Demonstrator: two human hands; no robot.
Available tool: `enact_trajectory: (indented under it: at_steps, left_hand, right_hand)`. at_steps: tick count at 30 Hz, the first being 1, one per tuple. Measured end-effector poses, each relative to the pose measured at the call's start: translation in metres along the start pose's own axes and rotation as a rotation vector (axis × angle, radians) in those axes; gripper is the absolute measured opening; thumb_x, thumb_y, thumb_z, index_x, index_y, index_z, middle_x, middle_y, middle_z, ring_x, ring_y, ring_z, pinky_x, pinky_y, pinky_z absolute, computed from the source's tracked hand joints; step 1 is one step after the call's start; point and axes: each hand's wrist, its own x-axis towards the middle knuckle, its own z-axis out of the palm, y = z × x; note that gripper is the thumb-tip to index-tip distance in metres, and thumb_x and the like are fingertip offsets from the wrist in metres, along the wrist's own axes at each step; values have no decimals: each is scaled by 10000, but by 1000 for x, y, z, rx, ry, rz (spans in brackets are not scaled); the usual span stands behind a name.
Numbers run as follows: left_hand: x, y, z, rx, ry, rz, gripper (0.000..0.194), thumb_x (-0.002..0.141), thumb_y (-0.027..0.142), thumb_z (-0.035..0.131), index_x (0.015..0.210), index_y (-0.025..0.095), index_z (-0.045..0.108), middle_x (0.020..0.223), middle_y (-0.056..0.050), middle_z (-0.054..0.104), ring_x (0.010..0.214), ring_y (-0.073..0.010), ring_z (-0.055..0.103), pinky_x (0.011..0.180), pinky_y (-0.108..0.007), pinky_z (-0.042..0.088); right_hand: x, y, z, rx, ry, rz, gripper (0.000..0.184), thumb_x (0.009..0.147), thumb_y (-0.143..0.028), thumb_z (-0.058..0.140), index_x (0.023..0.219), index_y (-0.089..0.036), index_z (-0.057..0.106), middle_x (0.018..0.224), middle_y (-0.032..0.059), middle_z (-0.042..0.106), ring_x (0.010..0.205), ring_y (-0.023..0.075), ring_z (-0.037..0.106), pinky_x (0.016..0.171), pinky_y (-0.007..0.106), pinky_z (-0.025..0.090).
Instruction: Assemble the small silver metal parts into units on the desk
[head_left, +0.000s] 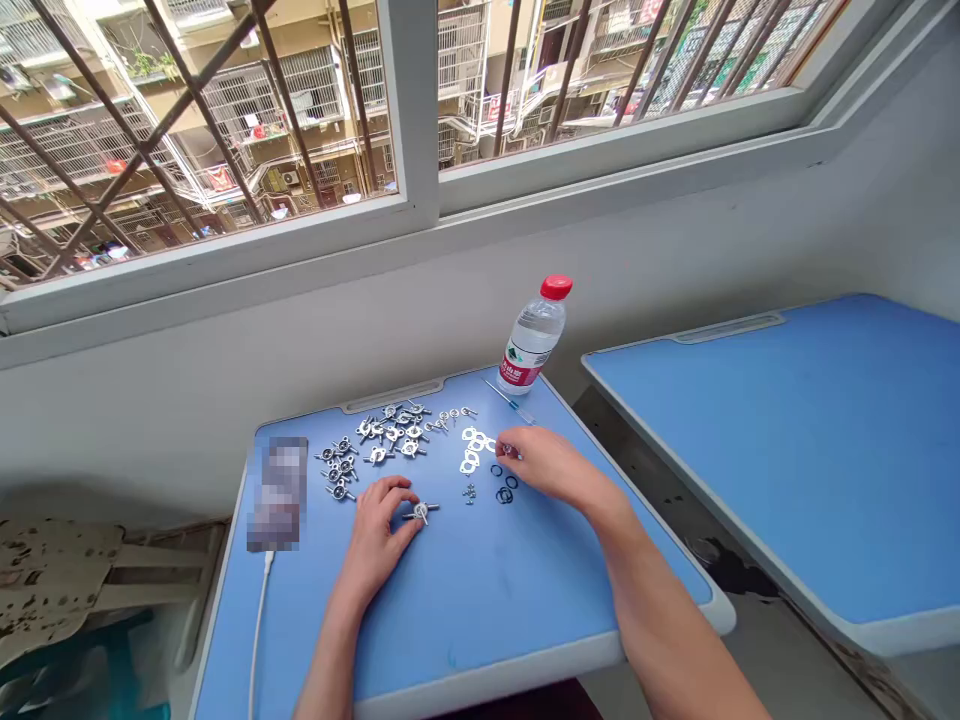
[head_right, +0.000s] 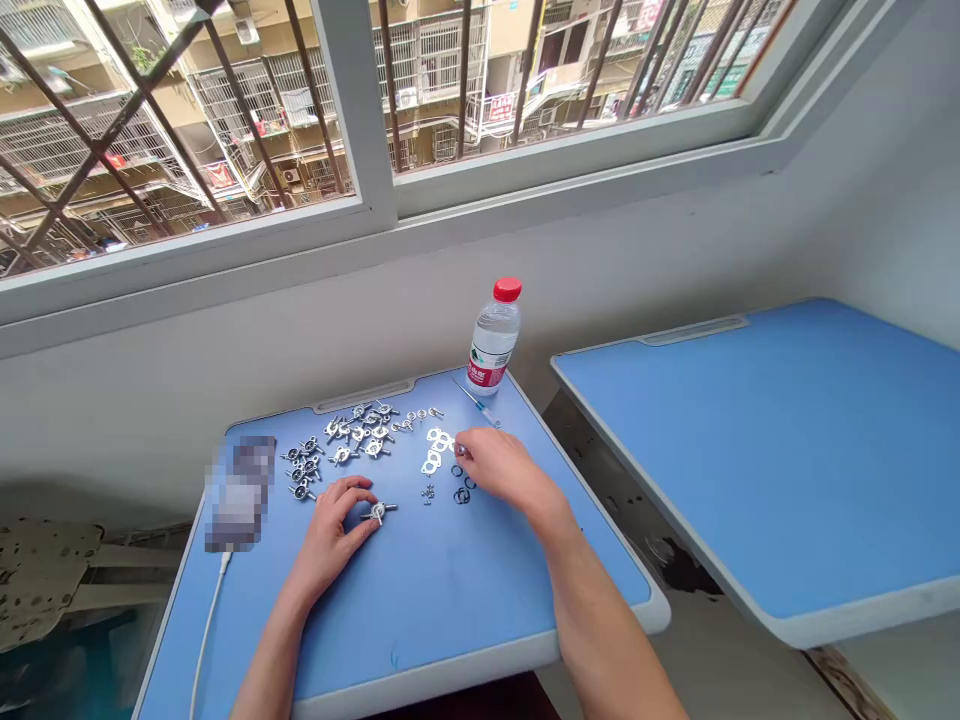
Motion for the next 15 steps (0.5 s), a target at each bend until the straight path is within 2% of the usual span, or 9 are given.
enact_trajectory:
  at_steps: [4, 15]
  left_hand:
    - [1, -2, 0, -8, -6, -2, 108, 848, 201, 586, 941, 251, 604, 1186, -55, 597, 1133, -268, 544, 966, -475, 412]
    - [1, -3, 1, -21, 15, -9, 179, 841, 181, 570, 999, 256, 605, 1195, -63, 608, 1147, -263, 552, 979, -463, 420]
  right_hand:
    - [2, 4, 0, 34, -74, 5, 146, 849, -159, 522, 792, -194, 652, 745, 46, 624, 720, 168, 568, 575, 245, 289]
    - [4, -2, 3, 44, -156, 17, 81, 806, -160, 581, 858, -191, 634, 821, 32, 658, 744, 169, 571, 550, 244, 296]
